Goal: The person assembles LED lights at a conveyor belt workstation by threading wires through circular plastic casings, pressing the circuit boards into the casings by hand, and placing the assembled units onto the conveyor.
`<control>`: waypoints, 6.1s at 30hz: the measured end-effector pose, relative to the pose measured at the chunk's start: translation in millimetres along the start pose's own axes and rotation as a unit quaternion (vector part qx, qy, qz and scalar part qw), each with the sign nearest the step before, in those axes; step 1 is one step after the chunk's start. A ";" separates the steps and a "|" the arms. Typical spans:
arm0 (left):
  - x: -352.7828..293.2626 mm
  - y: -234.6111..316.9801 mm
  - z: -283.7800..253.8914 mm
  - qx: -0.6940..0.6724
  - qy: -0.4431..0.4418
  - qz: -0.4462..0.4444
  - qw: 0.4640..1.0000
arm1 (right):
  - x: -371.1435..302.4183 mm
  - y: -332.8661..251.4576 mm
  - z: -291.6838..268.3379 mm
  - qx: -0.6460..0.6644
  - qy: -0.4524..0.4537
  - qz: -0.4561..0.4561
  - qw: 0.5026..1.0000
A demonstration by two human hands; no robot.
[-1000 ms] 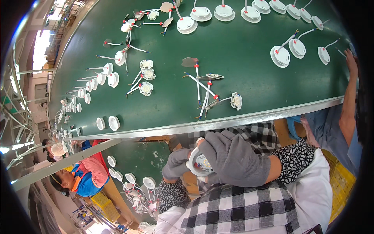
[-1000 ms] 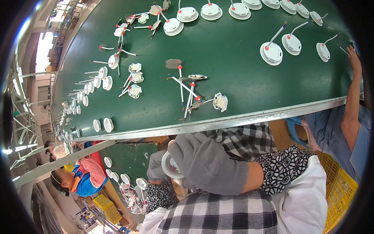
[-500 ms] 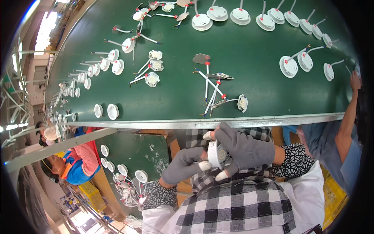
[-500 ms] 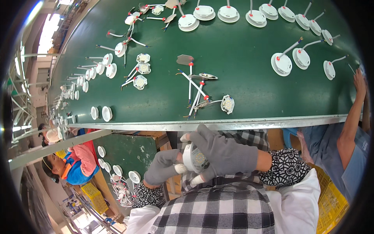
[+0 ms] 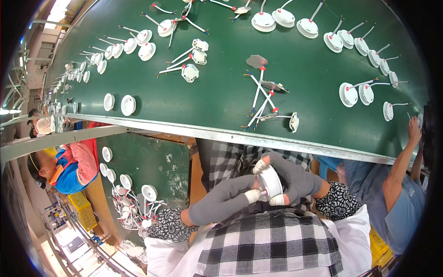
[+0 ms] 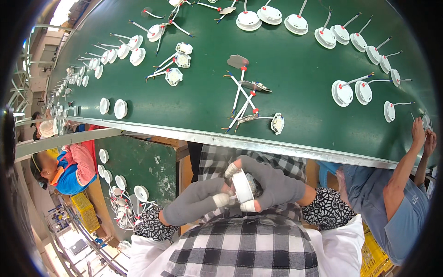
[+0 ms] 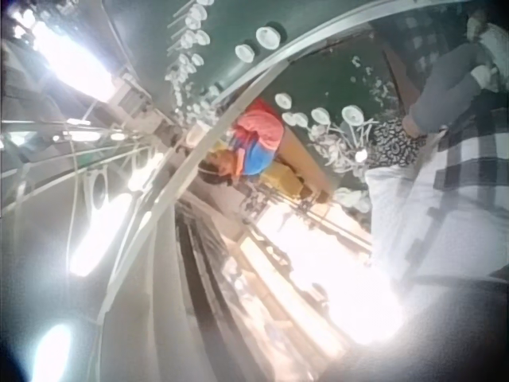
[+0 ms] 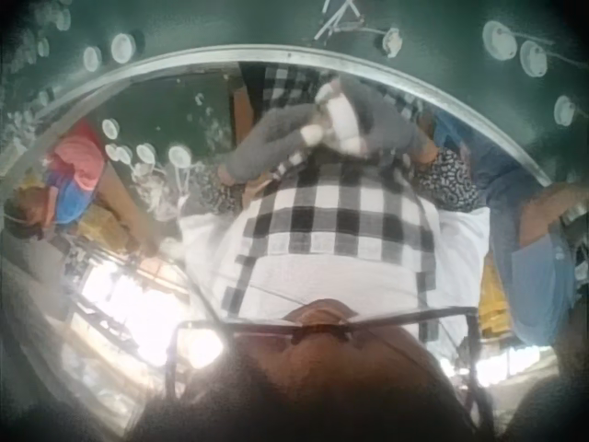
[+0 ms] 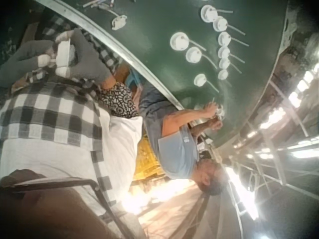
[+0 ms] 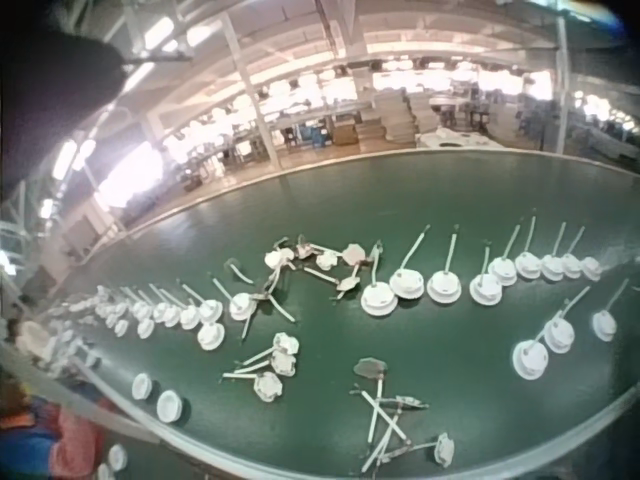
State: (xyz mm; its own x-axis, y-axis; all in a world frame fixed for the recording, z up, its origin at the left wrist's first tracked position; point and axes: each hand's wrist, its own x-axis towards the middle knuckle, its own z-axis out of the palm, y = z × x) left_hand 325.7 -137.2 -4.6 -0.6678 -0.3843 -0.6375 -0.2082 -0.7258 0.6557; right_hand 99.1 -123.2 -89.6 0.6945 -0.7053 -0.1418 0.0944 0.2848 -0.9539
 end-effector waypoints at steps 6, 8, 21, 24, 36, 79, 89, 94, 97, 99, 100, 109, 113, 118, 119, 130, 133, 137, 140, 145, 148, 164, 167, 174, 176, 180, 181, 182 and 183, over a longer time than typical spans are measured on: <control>-5.5 -2.3 6.4 -0.070 0.007 0.004 0.998 | -0.6 -3.3 1.0 0.032 -0.019 -0.007 0.999; -0.2 -10.9 -7.7 0.046 0.012 0.047 0.998 | -0.2 -9.4 0.0 0.048 -0.007 0.039 0.998; 24.3 -34.5 -5.4 0.462 0.279 0.231 0.809 | 3.1 -52.1 1.9 -0.177 0.113 -0.034 0.977; 17.4 -18.7 -11.5 0.250 0.163 0.155 0.942 | -2.6 -51.8 -12.6 -0.405 0.087 -0.204 0.887; 5.9 -8.2 -14.0 0.266 0.063 0.127 0.953 | -1.5 -53.4 -4.3 -0.505 -0.069 -0.355 0.784; 16.3 -31.3 -26.3 0.091 -0.019 0.155 0.983 | 16.4 -26.4 13.4 -0.085 0.035 0.178 0.980; 19.2 -27.1 -18.8 0.285 0.101 0.108 0.947 | 19.5 -22.3 21.3 -0.001 0.047 0.203 0.978; 22.3 -45.9 -13.4 0.258 0.131 0.146 0.946 | 17.6 -8.4 36.1 0.014 0.148 0.103 0.984; 25.3 -55.4 -19.6 0.325 0.154 0.189 0.914 | 21.8 -33.5 24.0 0.052 0.111 0.167 0.978; 27.6 -54.3 -24.4 0.335 0.151 0.213 0.905 | 24.4 -36.0 20.4 0.057 0.092 0.191 0.976; 28.2 -54.0 -27.2 0.343 0.149 0.235 0.897 | 26.2 -32.9 19.8 0.058 0.084 0.169 0.980; 25.9 -54.8 -31.3 0.382 0.178 0.224 0.879 | 28.2 -13.3 29.8 0.021 0.104 0.128 0.986; 23.8 -52.8 -32.1 0.427 0.164 0.248 0.854 | 28.1 -10.7 32.4 -0.090 0.115 0.098 0.984; 26.8 -54.4 -28.0 0.359 0.222 0.212 0.881 | 30.8 -19.0 40.2 -0.068 0.165 0.102 0.979; 26.3 -52.4 -27.4 0.361 0.221 0.214 0.880 | 32.1 -18.0 41.1 -0.052 0.169 0.107 0.978; 19.5 -50.7 -29.5 0.385 0.235 0.202 0.869 | 33.2 -12.1 47.0 -0.004 0.201 0.051 0.978; 26.2 -46.4 -32.1 0.448 0.212 0.254 0.830 | 32.9 -7.7 44.7 -0.033 0.209 0.057 0.976; 32.4 -57.7 -30.4 0.316 0.217 0.275 0.881 | 37.0 1.1 44.8 -0.011 0.220 0.050 0.974; 40.0 -37.4 -28.6 0.407 0.240 0.275 0.838 | 37.4 -10.0 19.4 -0.007 0.173 0.065 0.983; 38.5 4.4 -43.9 0.459 0.249 0.349 0.778 | -17.8 -50.3 -31.4 0.075 0.247 0.022 0.966; 50.6 9.8 -39.7 0.542 0.315 0.332 0.704 | -50.8 -56.4 -58.7 -0.058 0.413 -0.093 0.904; 152.9 39.0 -83.8 0.782 0.231 0.330 0.476 | -39.5 -32.8 -105.8 -0.638 0.539 0.010 0.550; 109.8 43.7 -117.4 0.756 0.292 0.321 0.490 | -4.2 -72.5 -90.9 -0.527 0.503 -0.069 0.682; 62.8 152.5 -131.2 0.699 0.245 0.360 0.568 | 179.2 -140.5 -164.4 -0.463 0.448 -0.162 0.748; 82.0 211.9 -151.5 0.601 0.284 0.400 0.631 | 243.5 -141.3 -209.2 -0.478 0.525 -0.099 0.697; 165.4 281.9 -253.9 0.446 0.513 0.333 0.654 | 319.7 -145.2 -254.2 -0.442 0.630 0.102 0.631; 179.2 295.5 -271.2 0.443 0.515 0.333 0.654 | 329.2 -144.9 -265.1 -0.445 0.627 0.102 0.631; 199.9 307.6 -284.9 0.416 0.571 0.272 0.653 | 331.9 -141.6 -282.1 -0.418 0.651 0.154 0.614; 214.0 318.6 -292.3 0.386 0.623 0.206 0.648 | 333.9 -140.7 -292.2 -0.390 0.672 0.207 0.595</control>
State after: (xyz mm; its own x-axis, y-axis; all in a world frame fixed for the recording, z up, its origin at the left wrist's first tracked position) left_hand 325.4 -617.5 -50.4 0.2149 -0.9666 0.1398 -0.8131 -0.0978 0.5739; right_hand 109.3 -588.4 -80.0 -0.7037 -0.7105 0.0083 -0.6091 0.5971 -0.5220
